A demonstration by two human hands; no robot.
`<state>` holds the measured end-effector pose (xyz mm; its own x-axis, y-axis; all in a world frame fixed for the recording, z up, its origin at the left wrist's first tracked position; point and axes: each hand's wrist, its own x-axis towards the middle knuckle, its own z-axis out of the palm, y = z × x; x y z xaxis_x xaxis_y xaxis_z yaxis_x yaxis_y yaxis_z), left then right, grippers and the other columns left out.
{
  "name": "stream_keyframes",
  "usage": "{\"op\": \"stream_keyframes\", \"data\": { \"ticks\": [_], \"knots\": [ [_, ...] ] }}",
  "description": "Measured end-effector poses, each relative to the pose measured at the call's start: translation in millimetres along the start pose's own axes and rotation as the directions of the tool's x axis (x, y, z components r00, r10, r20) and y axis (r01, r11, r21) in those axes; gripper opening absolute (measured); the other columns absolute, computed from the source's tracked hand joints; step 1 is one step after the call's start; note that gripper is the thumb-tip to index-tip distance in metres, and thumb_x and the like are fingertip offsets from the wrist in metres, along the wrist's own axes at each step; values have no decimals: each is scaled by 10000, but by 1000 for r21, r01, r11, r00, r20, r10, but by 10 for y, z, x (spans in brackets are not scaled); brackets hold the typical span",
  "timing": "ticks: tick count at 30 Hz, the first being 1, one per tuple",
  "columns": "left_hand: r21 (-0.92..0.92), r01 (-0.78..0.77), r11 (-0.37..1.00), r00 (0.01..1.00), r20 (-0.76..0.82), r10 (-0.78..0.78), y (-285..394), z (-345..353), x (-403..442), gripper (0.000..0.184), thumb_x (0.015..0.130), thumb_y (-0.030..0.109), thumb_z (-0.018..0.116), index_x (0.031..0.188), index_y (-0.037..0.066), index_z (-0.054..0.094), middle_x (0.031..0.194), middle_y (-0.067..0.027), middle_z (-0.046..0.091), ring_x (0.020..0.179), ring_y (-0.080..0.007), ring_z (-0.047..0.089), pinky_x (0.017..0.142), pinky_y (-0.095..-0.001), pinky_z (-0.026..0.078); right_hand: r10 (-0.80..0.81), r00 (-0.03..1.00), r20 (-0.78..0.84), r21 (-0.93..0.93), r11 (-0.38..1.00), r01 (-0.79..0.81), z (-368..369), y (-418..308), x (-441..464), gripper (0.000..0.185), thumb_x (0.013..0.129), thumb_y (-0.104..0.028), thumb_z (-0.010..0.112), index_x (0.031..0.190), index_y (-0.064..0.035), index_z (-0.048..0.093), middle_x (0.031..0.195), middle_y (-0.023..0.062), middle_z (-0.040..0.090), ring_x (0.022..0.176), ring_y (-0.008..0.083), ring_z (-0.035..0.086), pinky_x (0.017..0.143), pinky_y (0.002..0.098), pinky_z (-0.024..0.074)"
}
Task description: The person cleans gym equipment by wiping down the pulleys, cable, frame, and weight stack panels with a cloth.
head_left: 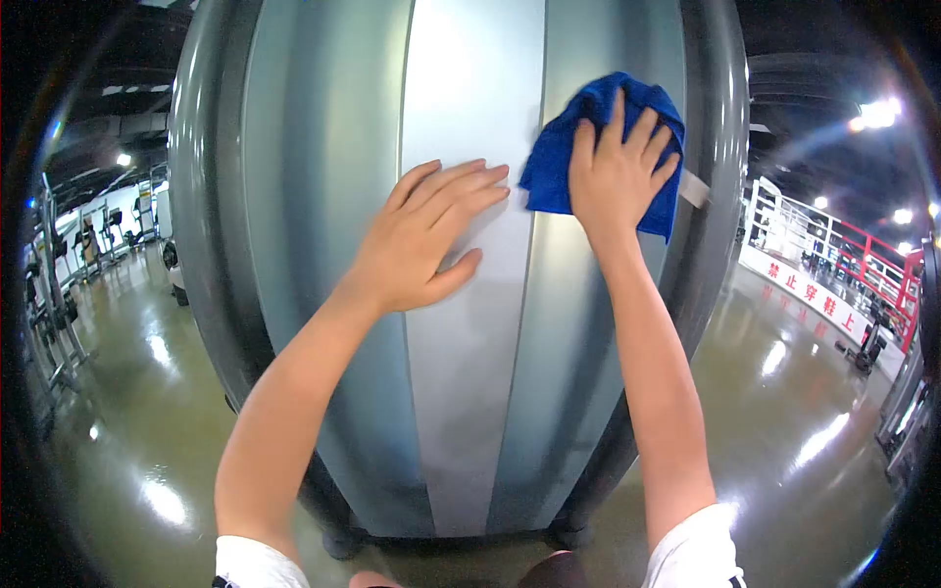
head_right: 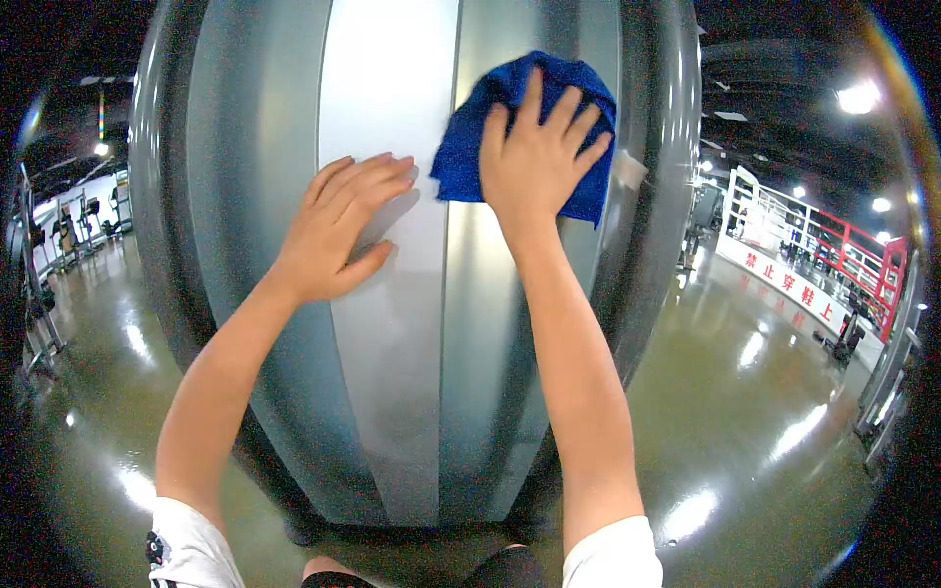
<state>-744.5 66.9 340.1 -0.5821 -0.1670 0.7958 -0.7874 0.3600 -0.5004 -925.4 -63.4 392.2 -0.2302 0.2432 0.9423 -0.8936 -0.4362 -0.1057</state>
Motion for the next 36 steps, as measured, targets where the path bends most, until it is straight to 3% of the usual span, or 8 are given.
{"op": "stream_keyframes", "data": {
  "ticks": [9, 13, 19, 23, 25, 31, 34, 36],
  "knots": [
    [-137, 136, 981, 751, -632, -192, 122, 326, -350, 432, 690, 7, 567, 1109, 12, 466, 1192, -167, 510, 1091, -318, 459, 936, -405, 324, -423, 897, 131, 363, 862, 354, -345, -1020, -462, 489, 800, -361, 563, 1261, -203, 522, 1294, 174, 450, 1224, 403, 358, 1046, 599, 173],
    [43, 280, 959, 788, -581, -203, 165, 173, -711, 433, 707, 34, 558, 1126, 16, 448, 1197, -163, 501, 1130, -309, 447, 941, -419, 281, -554, 831, 59, 461, 753, 469, -202, -855, -284, 494, 804, -345, 547, 1278, -210, 503, 1301, 185, 441, 1229, 385, 356, 1035, 574, 196],
    [90, 522, 848, 734, -554, -393, -136, -88, -1180, 382, 770, -3, 483, 1143, 21, 402, 1291, -191, 422, 1204, -329, 376, 1029, -426, 222, -147, 984, -99, 187, 969, 163, 107, -1257, 15, 475, 845, -374, 472, 1265, -157, 511, 1318, 202, 438, 1240, 425, 344, 1039, 593, 181],
    [-332, 533, 778, 522, -595, -611, -305, -107, -1418, 454, 789, 93, 536, 1186, 23, 327, 1357, -196, 312, 1244, -341, 301, 1060, -465, 174, -238, 962, -132, 86, 964, 250, 60, -1721, -25, 502, 846, -381, 443, 1290, -155, 505, 1317, 208, 440, 1220, 420, 370, 1012, 603, 220],
    [-328, 412, 850, 619, -585, -525, -309, -123, -1482, 480, 794, 127, 544, 1202, 33, 310, 1359, -204, 292, 1272, -326, 277, 1076, -456, 154, -353, 929, -113, 178, 912, 369, -40, -1947, -118, 484, 822, -379, 477, 1248, -157, 535, 1272, 193, 477, 1194, 414, 389, 1007, 608, 221],
    [-575, 167, 801, 525, -635, -566, -376, -178, -1560, 489, 818, 153, 542, 1218, 24, 293, 1357, -203, 281, 1302, -306, 244, 1088, -443, 134, -488, 873, -19, 548, 725, 418, -202, -2480, -616, 491, 803, -365, 506, 1239, -141, 542, 1319, 181, 438, 1246, 403, 342, 1060, 615, 117],
    [-626, 301, 719, 294, -657, -695, -231, -163, -1642, 411, 860, 145, 486, 1216, 7, 332, 1345, -186, 333, 1269, -284, 312, 1084, -418, 176, -542, 838, 62, 663, 650, 372, -404, -2628, -1062, 492, 786, -342, 538, 1235, -142, 547, 1308, 170, 434, 1250, 397, 329, 1069, 612, 108],
    [-513, 379, 770, 353, -689, -633, -134, -124, -1725, 389, 858, 127, 481, 1200, 1, 344, 1326, -186, 343, 1251, -282, 323, 1076, -410, 185, -589, 801, 103, 693, 620, 367, -503, -2592, -1352, 505, 783, -324, 550, 1256, -149, 527, 1311, 156, 429, 1260, 375, 320, 1078, 587, 128]
  ]
}}
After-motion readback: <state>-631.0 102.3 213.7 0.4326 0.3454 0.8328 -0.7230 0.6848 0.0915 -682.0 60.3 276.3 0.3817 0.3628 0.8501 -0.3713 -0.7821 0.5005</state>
